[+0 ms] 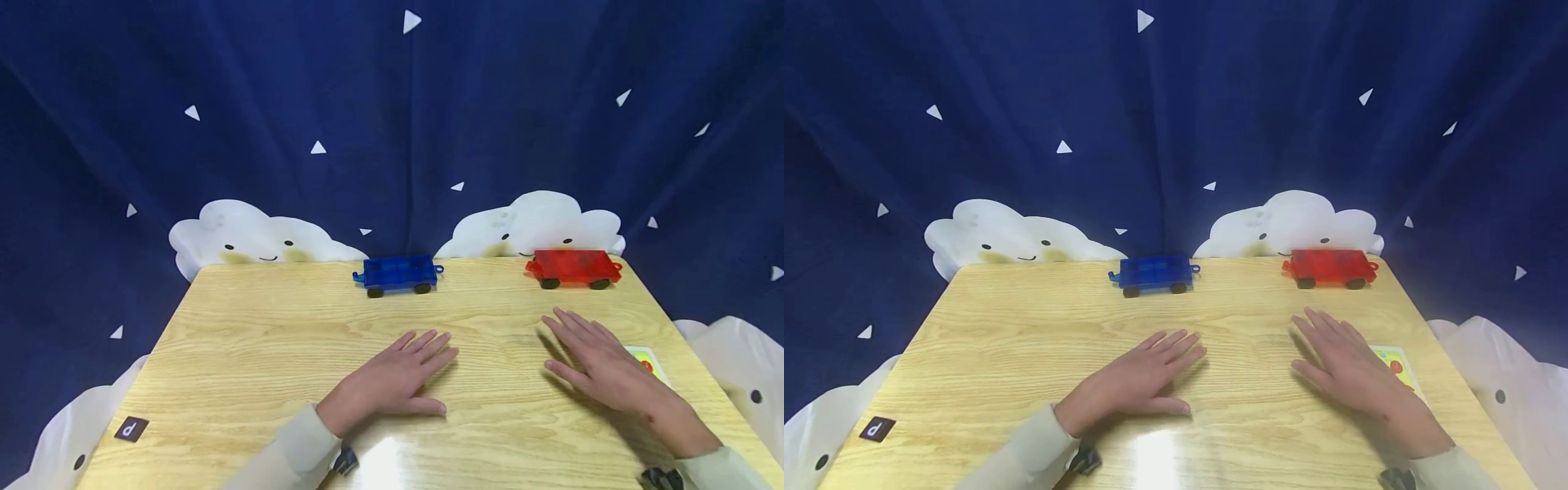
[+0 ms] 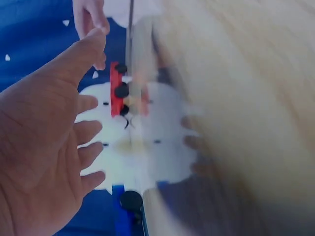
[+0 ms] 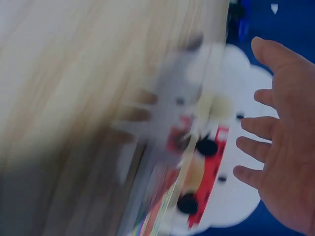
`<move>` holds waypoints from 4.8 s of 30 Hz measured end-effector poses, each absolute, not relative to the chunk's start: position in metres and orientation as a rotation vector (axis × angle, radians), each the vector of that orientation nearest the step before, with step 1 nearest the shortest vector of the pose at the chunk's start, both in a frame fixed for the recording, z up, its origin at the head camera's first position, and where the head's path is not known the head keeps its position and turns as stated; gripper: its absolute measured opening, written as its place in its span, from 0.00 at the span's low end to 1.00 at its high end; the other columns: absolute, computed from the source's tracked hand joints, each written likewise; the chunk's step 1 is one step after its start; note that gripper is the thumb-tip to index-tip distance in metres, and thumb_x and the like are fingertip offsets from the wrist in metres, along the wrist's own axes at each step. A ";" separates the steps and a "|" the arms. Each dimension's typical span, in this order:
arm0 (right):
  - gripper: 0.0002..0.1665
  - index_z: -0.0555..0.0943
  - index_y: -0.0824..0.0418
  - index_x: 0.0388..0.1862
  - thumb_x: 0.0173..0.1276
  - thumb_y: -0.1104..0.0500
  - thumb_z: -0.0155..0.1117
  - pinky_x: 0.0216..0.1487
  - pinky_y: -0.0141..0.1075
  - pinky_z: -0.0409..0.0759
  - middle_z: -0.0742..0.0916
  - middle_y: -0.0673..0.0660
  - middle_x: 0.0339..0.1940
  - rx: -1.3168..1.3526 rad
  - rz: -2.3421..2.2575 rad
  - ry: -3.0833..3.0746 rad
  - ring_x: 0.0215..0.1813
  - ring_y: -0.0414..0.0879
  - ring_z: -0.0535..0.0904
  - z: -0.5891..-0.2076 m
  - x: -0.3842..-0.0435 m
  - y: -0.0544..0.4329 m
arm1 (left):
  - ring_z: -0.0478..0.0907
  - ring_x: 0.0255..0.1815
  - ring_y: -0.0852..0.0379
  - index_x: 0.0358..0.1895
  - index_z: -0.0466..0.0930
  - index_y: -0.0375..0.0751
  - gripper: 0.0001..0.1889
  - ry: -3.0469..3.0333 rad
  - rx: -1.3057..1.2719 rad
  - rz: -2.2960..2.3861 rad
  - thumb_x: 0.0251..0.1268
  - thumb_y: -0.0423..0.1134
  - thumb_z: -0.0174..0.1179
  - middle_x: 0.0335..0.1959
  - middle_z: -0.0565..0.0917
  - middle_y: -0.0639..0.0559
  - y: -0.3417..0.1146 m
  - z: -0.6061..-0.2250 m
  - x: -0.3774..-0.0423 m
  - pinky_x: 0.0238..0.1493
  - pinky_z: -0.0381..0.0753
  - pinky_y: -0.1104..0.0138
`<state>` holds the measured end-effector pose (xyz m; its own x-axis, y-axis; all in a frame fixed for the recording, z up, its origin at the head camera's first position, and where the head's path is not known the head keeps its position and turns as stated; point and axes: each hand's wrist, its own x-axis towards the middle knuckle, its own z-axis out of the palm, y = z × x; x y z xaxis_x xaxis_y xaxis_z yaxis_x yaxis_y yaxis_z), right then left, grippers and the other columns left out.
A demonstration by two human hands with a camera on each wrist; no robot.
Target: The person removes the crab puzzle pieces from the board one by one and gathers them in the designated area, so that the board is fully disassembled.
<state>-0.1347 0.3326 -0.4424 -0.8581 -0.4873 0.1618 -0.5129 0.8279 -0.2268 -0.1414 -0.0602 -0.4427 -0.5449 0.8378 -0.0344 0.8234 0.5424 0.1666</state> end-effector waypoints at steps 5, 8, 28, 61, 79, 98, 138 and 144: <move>0.40 0.66 0.68 0.78 0.76 0.49 0.65 0.80 0.39 0.41 0.67 0.72 0.77 0.675 0.413 -2.949 0.75 0.70 0.63 -0.444 -0.125 0.372 | 0.40 0.84 0.50 0.85 0.45 0.50 0.44 2.561 1.497 0.143 0.76 0.69 0.44 0.85 0.46 0.49 -0.038 -0.445 -0.138 0.80 0.42 0.56; 0.38 0.65 0.73 0.77 0.78 0.53 0.62 0.81 0.44 0.43 0.66 0.75 0.77 0.572 0.441 -3.037 0.74 0.73 0.64 -0.445 -0.120 0.391 | 0.41 0.84 0.51 0.85 0.46 0.51 0.43 2.536 1.558 0.089 0.77 0.69 0.42 0.85 0.47 0.50 -0.020 -0.445 -0.136 0.80 0.42 0.57; 0.33 0.55 0.82 0.76 0.85 0.58 0.43 0.67 0.73 0.54 0.62 0.86 0.71 0.241 0.523 -3.190 0.68 0.84 0.60 -0.460 -0.109 0.456 | 0.31 0.82 0.65 0.85 0.37 0.64 0.43 2.317 1.695 -0.195 0.73 0.75 0.32 0.84 0.37 0.64 0.100 -0.450 -0.123 0.78 0.37 0.68; 0.26 0.68 0.79 0.70 0.78 0.66 0.50 0.52 0.66 0.73 0.77 0.81 0.61 0.273 0.535 -3.205 0.58 0.74 0.76 -0.460 -0.113 0.459 | 0.27 0.79 0.72 0.83 0.33 0.69 0.42 2.348 1.559 -0.375 0.71 0.77 0.26 0.81 0.33 0.75 0.184 -0.453 -0.124 0.77 0.33 0.71; 0.25 0.71 0.76 0.71 0.82 0.63 0.50 0.58 0.65 0.74 0.78 0.75 0.66 0.374 0.754 -3.159 0.66 0.70 0.74 -0.454 -0.121 0.397 | 0.43 0.81 0.67 0.84 0.49 0.64 0.41 2.432 1.581 -0.280 0.72 0.76 0.33 0.82 0.49 0.71 0.110 -0.455 -0.139 0.78 0.45 0.67; 0.26 0.75 0.67 0.72 0.78 0.60 0.59 0.65 0.58 0.74 0.82 0.61 0.66 0.784 0.814 -3.104 0.66 0.57 0.78 -0.451 -0.146 0.262 | 0.64 0.77 0.50 0.71 0.77 0.49 0.28 2.512 1.444 0.284 0.80 0.60 0.49 0.73 0.73 0.58 -0.058 -0.446 -0.132 0.76 0.60 0.58; 0.25 0.77 0.61 0.71 0.78 0.58 0.57 0.45 0.38 0.77 0.86 0.47 0.49 1.095 0.895 -3.091 0.41 0.40 0.77 -0.443 -0.162 0.146 | 0.80 0.59 0.55 0.53 0.87 0.44 0.15 2.761 1.252 0.605 0.75 0.48 0.61 0.54 0.85 0.54 -0.164 -0.446 -0.090 0.62 0.77 0.56; 0.23 0.80 0.57 0.69 0.77 0.59 0.59 0.51 0.41 0.79 0.86 0.47 0.51 1.050 0.919 -3.029 0.45 0.41 0.78 -0.440 -0.169 0.143 | 0.77 0.50 0.58 0.61 0.84 0.45 0.20 2.839 1.220 0.530 0.74 0.51 0.60 0.50 0.81 0.54 -0.138 -0.446 -0.088 0.54 0.78 0.61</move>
<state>-0.1693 0.1433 -0.4402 -0.7850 -0.6195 -0.0026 -0.5136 0.6532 -0.5564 -0.0883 -0.1375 -0.4464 -0.6970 0.7059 0.1261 0.7038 0.6399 0.3085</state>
